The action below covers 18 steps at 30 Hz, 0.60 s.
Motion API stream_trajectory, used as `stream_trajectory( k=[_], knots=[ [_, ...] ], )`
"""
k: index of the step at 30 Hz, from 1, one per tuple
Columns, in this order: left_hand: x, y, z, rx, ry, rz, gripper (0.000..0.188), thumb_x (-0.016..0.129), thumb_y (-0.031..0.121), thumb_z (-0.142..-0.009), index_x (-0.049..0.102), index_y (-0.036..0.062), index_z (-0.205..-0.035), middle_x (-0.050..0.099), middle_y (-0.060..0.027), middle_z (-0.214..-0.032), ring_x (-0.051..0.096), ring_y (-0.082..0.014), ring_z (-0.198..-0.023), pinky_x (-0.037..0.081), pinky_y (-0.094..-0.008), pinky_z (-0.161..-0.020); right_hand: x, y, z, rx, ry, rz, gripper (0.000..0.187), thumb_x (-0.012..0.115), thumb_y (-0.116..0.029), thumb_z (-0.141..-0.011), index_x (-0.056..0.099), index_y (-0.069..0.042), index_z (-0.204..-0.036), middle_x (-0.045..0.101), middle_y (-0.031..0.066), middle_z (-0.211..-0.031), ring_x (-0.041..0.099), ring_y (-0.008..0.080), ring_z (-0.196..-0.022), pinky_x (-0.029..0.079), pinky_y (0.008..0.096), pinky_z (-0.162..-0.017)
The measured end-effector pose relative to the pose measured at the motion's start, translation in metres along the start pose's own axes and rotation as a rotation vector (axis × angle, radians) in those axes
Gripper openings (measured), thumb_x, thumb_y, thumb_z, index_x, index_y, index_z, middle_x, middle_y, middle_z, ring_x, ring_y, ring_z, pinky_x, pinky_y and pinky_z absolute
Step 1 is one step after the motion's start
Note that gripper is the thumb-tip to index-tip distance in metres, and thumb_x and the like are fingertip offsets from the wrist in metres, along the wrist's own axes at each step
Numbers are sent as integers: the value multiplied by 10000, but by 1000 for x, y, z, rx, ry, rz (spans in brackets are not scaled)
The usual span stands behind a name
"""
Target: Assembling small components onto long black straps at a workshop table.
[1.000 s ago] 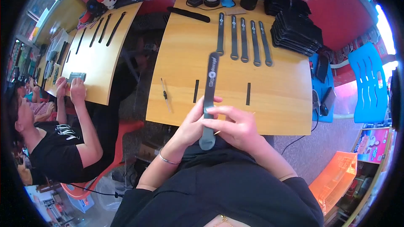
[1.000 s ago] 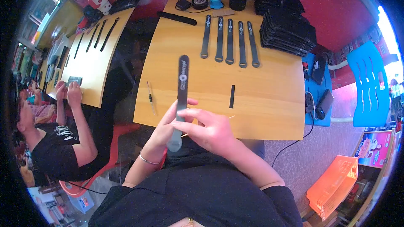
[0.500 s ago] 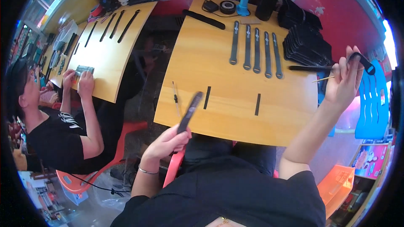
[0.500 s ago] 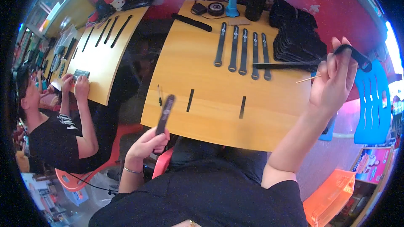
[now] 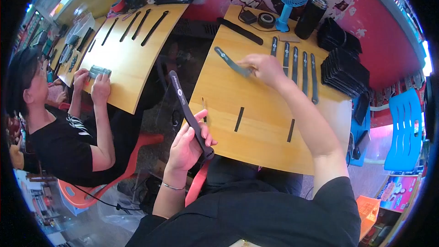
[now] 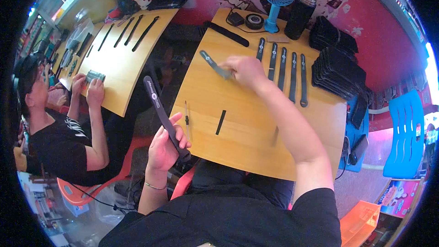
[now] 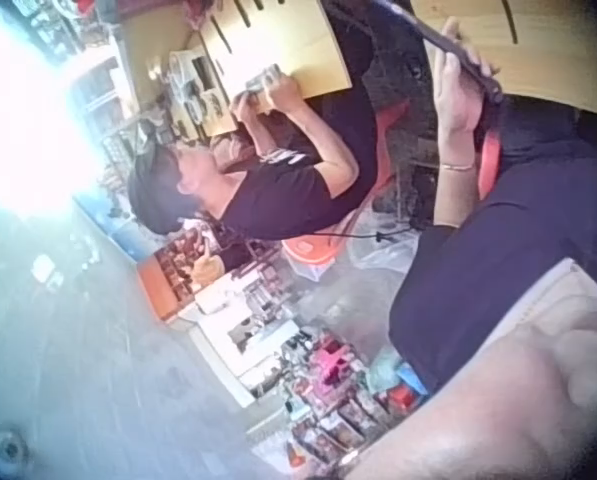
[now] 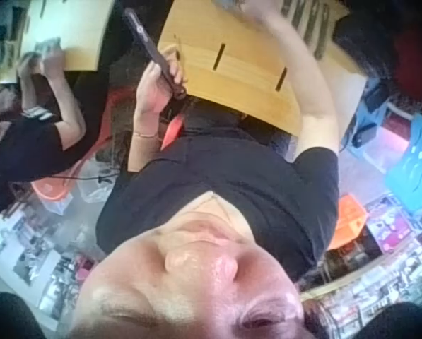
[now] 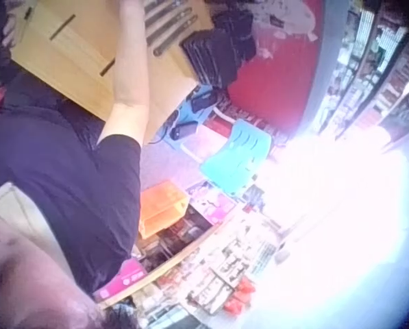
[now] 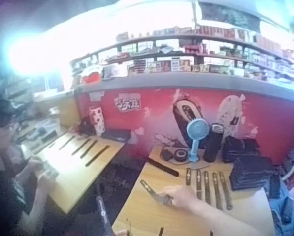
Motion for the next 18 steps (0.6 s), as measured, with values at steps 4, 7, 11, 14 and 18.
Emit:
stream_trajectory(
  k=[4, 7, 11, 14, 18],
  knots=[
    [-10, 0, -4, 30, 3, 22, 532, 449, 273, -930, 315, -11, -1358, 467, -52, -865, 524, -181, -760, 486, -382, -778, 11, 16, 12, -71, 35, 182, 243, 578, -90, -775, 670, -171, -984, 656, -5, -963, 620, 225, -865, 512, 357, -687],
    [-17, -4, -8, 17, -11, 123, 463, 377, 182, -955, 291, 18, -1379, 470, -67, -919, 549, -192, -845, 481, -422, -857, 20, -2, 11, 17, -32, 104, 202, 613, -176, -784, 667, -151, -977, 653, 2, -981, 621, 231, -874, 513, 362, -709],
    [-15, -7, -14, 20, -26, 153, 470, 392, 186, -962, 280, 42, -1395, 471, -57, -937, 551, -194, -879, 474, -433, -887, 40, -14, 13, -73, 11, 258, 228, 632, -250, -790, 660, -112, -968, 660, 14, -947, 632, 226, -861, 523, 364, -672],
    [-14, -6, -16, 43, -23, 156, 483, 402, 191, -968, 265, 50, -1408, 479, -56, -955, 550, -192, -886, 472, -436, -897, 47, -2, -5, -26, 26, 297, 213, 630, -235, -788, 660, -122, -966, 661, 16, -929, 635, 219, -851, 524, 371, -656],
    [-18, -8, -19, 88, -36, 127, 481, 395, 209, -977, 260, 58, -1414, 504, -59, -964, 554, -187, -900, 484, -411, -881, 48, 25, -30, -111, 106, 300, 206, 623, -214, -788, 662, -137, -975, 661, 11, -926, 637, 218, -845, 524, 369, -658]
  ],
)
Point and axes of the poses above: each hand's wrist, its own z-axis away from the middle knuckle, its own x-axis out of the palm, y = z × x, the point moved 5 cm from there along -z, towards the middle knuckle
